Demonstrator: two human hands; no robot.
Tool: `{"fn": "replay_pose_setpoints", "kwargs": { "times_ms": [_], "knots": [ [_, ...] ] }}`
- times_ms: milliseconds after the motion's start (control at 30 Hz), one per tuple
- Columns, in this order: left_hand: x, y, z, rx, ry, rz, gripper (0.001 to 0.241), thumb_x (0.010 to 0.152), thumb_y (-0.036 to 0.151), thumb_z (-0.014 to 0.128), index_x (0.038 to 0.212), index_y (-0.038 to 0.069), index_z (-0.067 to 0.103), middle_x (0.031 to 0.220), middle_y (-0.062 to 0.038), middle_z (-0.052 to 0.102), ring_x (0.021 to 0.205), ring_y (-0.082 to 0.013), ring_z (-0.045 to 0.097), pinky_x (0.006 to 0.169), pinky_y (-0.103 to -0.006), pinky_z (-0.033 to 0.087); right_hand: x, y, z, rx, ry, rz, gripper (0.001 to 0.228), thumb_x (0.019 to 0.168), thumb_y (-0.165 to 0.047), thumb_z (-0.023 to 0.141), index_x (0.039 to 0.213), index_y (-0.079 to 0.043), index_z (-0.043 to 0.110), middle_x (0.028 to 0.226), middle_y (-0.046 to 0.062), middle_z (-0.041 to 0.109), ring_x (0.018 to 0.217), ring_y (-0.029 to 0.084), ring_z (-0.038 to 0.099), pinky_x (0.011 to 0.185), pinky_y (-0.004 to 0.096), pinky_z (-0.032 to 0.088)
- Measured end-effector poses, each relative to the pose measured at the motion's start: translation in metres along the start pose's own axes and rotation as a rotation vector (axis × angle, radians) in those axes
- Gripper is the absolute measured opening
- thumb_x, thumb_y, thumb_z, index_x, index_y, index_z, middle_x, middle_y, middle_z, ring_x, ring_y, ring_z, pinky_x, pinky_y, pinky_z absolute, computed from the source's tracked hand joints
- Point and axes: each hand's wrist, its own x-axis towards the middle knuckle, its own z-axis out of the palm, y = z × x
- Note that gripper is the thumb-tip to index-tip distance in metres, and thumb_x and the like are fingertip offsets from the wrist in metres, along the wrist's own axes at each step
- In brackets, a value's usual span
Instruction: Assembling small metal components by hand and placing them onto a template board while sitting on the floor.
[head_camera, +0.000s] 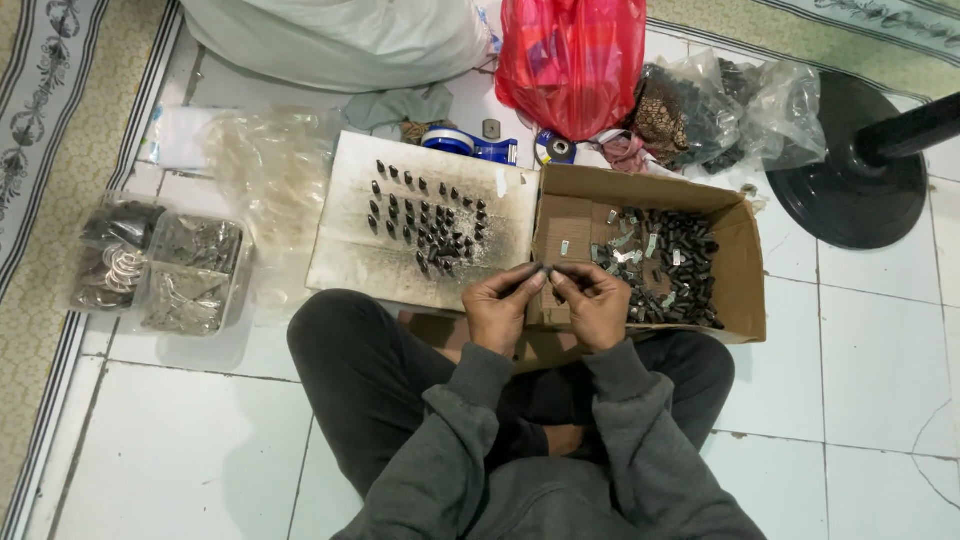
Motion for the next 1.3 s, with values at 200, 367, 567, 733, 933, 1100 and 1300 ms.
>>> {"fn": "replay_pose_setpoints", "kwargs": {
  "times_ms": [200,367,567,733,933,1100,1300],
  "knots": [
    [-0.005,0.014,-0.005,0.101,-0.05,-0.035,0.022,0.085,0.007,0.091,0.105,0.004,0.083,0.101,-0.024,0.08,0.104,-0.0347,0.075,0.088,-0.0429,0.063,0.007,-0.015,-0.01,-0.12,-0.18,0.08,0.013,0.082,0.011,0.082,0.094,0.008,0.079,0.066,0.02,0.068,0.062,0.017,0.064,0.05,0.032,0.054],
    [-0.007,0.023,-0.002,0.159,-0.047,-0.063,0.02,0.084,0.007,0.091,0.102,0.007,0.085,0.101,-0.022,0.08,0.103,-0.0319,0.076,0.086,-0.0407,0.063,0.019,-0.012,-0.018,-0.194,-0.279,0.079,0.013,0.08,0.013,0.08,0.091,0.008,0.079,0.063,0.021,0.067,0.059,0.018,0.063,0.05,0.033,0.053],
    [0.0,0.011,-0.006,0.07,-0.011,-0.128,0.027,0.084,0.01,0.092,0.108,0.002,0.082,0.1,-0.027,0.079,0.101,-0.0296,0.072,0.081,-0.0426,0.062,0.017,-0.002,-0.018,-0.015,-0.259,0.13,0.02,0.085,0.007,0.081,0.105,0.009,0.076,0.072,0.022,0.07,0.063,0.019,0.067,0.054,0.034,0.057],
    [0.001,0.007,-0.011,0.021,0.02,-0.135,0.028,0.083,0.01,0.093,0.107,0.0,0.082,0.101,-0.026,0.079,0.098,-0.0238,0.071,0.08,-0.0393,0.062,0.006,0.028,-0.011,0.252,-0.196,0.221,0.019,0.093,0.005,0.075,0.11,0.012,0.074,0.082,0.023,0.072,0.068,0.024,0.071,0.058,0.034,0.06],
    [-0.011,0.009,-0.035,0.153,0.048,-0.012,0.022,0.09,0.012,0.089,0.109,0.003,0.082,0.102,-0.029,0.078,0.097,-0.0416,0.075,0.079,-0.048,0.066,-0.013,0.054,0.009,-0.031,-0.204,0.154,0.02,0.095,-0.009,0.082,0.11,0.005,0.079,0.087,0.019,0.076,0.076,0.015,0.067,0.062,0.032,0.059],
    [-0.014,-0.014,-0.056,0.429,0.316,0.303,0.018,0.085,0.011,0.089,0.102,0.017,0.086,0.09,-0.007,0.079,0.084,-0.0236,0.078,0.065,-0.0328,0.067,-0.031,0.069,0.043,-0.09,-0.195,0.104,0.017,0.096,-0.007,0.081,0.109,0.003,0.08,0.089,0.02,0.078,0.082,0.02,0.072,0.071,0.037,0.062],
    [-0.011,-0.009,-0.07,0.376,0.266,0.177,0.025,0.104,0.004,0.065,0.128,0.001,0.069,0.111,-0.021,0.076,0.103,-0.0409,0.074,0.085,-0.0543,0.069,-0.036,0.071,0.08,-0.183,-0.231,0.018,0.019,0.095,-0.002,0.078,0.114,0.004,0.077,0.096,0.023,0.077,0.092,0.024,0.071,0.076,0.043,0.061]
  ]
}}
